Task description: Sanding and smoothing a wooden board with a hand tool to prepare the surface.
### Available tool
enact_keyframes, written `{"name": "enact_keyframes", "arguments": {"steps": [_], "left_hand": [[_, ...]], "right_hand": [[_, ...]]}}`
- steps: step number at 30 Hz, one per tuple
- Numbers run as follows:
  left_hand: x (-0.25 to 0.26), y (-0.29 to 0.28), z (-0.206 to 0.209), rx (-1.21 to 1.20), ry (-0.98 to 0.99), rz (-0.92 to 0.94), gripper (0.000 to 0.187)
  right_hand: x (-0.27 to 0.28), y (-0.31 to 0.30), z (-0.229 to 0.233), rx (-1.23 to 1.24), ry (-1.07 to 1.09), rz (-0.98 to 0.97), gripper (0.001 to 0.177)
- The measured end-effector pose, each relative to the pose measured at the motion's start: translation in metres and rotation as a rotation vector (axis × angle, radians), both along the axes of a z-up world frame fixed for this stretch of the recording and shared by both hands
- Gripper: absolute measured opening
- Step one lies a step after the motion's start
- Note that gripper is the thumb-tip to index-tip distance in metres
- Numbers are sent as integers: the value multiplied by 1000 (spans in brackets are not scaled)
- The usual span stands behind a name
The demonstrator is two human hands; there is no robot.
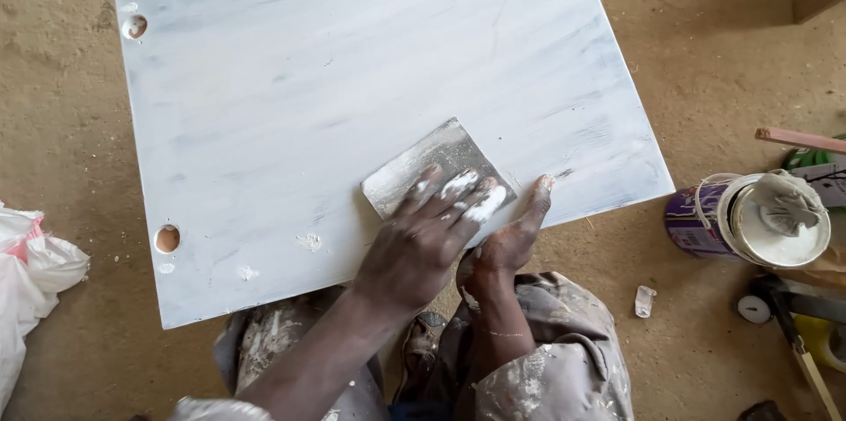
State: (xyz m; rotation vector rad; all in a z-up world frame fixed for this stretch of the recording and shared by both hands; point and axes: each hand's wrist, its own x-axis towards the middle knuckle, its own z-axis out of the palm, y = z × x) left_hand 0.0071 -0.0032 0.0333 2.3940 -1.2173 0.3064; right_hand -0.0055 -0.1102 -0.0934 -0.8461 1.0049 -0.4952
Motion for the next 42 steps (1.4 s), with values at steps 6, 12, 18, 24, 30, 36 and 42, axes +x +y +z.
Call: {"name": "enact_keyframes", "arguments": {"steps": [6,12,18,24,30,36,42], "left_hand": [[-13,37,-5,161,130,-9,21],[3,20,-20,95,151,-9,26],[-12,27,-31,126,119,24,28],[-11,21,-15,87,-59,-31,21],[-15,16,-12,180,24,21,25],[-19,42,-12,242,17,22,23],[-12,8,-29,157,-117,9,11]], "right_hand": [[20,2,8,25,55,-161,82],[15,25,41,-163,48,-85,80],[25,4,19,28,-21,-90,80],[10,0,-6,-93,-84,-14,90],[17,11,53,-115,-118,36,96],[14,5,24,-78,-112,-4,111],[7,7,4,-296,223,270,75]]}}
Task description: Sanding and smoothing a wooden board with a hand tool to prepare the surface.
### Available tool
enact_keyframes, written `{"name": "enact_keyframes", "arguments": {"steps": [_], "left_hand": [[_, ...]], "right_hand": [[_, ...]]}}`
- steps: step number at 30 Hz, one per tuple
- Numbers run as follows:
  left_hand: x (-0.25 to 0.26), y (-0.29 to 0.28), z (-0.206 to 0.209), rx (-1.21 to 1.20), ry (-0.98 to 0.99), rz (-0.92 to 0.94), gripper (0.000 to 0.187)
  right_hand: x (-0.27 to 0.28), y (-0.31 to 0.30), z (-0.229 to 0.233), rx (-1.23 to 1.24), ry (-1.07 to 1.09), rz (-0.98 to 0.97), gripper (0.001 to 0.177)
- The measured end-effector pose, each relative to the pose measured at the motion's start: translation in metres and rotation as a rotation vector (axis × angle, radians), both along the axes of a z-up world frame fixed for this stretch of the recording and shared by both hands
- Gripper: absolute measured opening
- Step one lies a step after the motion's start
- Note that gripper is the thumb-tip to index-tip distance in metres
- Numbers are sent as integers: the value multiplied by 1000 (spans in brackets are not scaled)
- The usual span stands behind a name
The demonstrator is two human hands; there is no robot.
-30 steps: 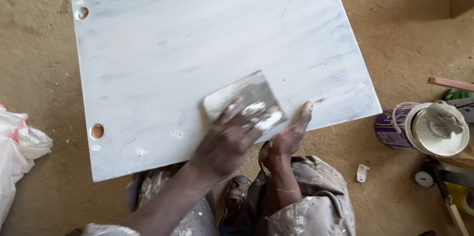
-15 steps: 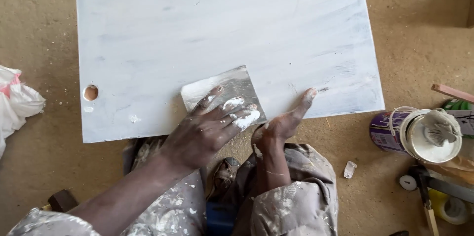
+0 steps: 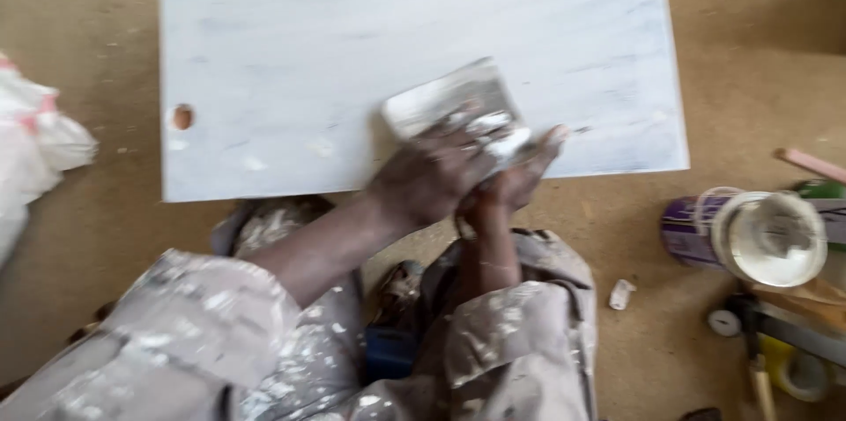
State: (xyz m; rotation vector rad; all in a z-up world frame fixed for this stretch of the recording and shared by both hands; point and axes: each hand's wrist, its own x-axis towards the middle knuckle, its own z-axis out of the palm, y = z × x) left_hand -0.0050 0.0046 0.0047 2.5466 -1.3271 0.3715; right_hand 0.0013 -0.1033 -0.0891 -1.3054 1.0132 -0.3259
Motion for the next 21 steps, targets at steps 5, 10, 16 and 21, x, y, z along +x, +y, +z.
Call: {"name": "enact_keyframes", "arguments": {"steps": [5,10,16,21], "left_hand": [[-11,63,-49,137,108,-25,21],[-4,-1,-16,-84,-47,-30,18],[-17,63,-19,20,21,-22,16],[3,81,-34,-46,121,59,23]], "right_hand": [[5,-12,5,299,-316,-305,89],[15,-7,19,526,-279,-428,101],[13,-31,-53,357,-333,-346,89],[-4,-3,32,293,-310,-383,77]]}}
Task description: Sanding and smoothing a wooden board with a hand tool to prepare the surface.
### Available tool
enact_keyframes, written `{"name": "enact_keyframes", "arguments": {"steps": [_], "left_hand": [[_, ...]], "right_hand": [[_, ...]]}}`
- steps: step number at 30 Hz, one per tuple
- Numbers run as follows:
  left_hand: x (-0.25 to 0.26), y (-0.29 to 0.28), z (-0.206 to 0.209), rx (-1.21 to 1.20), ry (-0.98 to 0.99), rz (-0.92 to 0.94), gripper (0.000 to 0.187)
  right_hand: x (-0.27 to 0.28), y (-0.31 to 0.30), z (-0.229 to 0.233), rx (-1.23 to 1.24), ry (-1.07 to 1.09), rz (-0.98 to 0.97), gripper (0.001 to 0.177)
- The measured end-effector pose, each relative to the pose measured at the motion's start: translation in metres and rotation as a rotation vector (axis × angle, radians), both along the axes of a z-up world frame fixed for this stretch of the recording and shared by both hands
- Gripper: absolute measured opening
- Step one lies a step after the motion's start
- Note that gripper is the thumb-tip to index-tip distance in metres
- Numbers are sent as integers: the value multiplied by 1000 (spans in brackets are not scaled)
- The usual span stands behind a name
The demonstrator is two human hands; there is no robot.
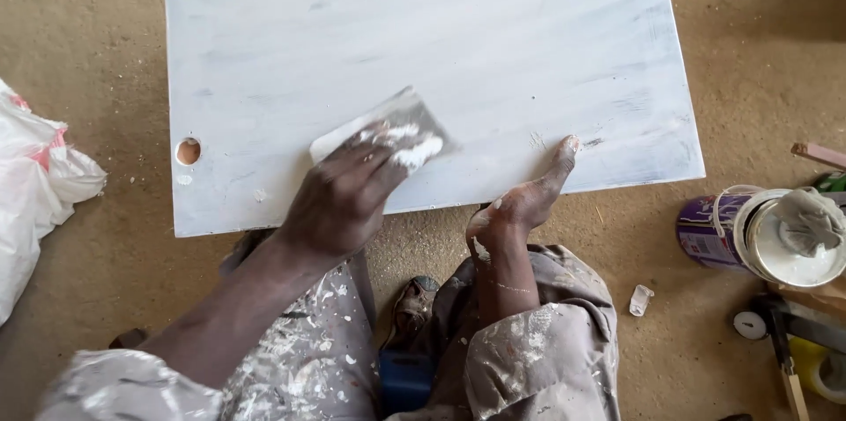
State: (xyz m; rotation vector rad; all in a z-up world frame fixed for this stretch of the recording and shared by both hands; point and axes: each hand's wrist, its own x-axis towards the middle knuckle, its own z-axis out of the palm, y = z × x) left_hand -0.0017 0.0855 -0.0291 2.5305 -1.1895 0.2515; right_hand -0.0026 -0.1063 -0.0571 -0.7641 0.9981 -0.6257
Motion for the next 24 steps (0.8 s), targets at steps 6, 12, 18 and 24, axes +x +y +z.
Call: {"name": "enact_keyframes", "arguments": {"steps": [6,12,18,24], "left_hand": [[11,-44,44,50,28,-1,25],[25,-50,60,136,169,-56,28],[37,-37,37,-134,207,109,29],[38,-45,43,-272,385,226,28]], "right_hand": [[12,20,69,128,77,-14,84],[17,18,63,263,163,-111,84],[16,2,23,164,123,-111,86],[10,7,35,215,106,-68,87]]}}
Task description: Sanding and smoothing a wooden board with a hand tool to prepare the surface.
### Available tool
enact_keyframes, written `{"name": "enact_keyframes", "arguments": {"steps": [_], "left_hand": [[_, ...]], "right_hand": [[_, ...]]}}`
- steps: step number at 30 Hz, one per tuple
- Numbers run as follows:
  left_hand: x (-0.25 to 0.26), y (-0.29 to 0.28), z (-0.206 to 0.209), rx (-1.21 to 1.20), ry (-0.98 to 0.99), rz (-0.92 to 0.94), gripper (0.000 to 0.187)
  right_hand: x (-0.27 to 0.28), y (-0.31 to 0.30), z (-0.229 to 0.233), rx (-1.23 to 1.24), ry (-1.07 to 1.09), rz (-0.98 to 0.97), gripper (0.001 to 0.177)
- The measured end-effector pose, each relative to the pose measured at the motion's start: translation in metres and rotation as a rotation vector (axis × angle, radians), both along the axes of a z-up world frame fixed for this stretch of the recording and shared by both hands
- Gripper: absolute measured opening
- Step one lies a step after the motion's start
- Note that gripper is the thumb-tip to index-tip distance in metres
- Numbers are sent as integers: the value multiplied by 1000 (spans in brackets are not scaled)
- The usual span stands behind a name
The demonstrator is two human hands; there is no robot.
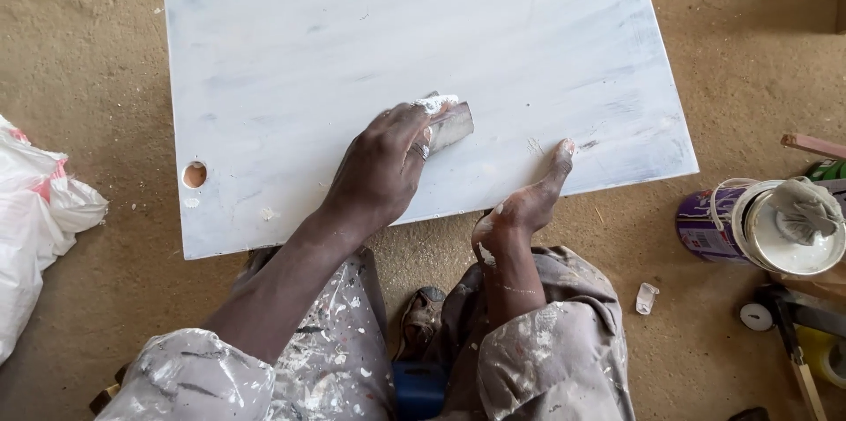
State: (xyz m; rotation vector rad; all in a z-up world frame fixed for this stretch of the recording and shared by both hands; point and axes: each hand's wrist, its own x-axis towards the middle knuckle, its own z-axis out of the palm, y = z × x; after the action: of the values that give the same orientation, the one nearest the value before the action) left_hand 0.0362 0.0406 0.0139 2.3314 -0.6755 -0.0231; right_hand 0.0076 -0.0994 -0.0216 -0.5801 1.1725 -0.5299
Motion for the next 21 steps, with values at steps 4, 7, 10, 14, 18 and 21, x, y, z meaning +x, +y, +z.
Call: {"name": "enact_keyframes", "arguments": {"steps": [4,7,10,14,18,21], "left_hand": [[-9,-3,-7,229,-169,-75,26],[-13,4,-18,328,-182,-138,23],[-23,-13,16,118,-63,-102,23],[-28,-30,-6,-88,-52,-127,20],[-20,-39,-6,-40,-168,-172,14],[-24,-32,-22,103,-235,-193,12]], "right_hand": [[-3,-9,-19,-45,-14,51,81],[0,-5,-3,19,4,31,83],[0,1,22,42,10,4,80],[5,-4,-1,-41,7,-32,76],[3,5,28,16,-21,-8,67],[4,8,36,-13,-54,-19,67]]}}
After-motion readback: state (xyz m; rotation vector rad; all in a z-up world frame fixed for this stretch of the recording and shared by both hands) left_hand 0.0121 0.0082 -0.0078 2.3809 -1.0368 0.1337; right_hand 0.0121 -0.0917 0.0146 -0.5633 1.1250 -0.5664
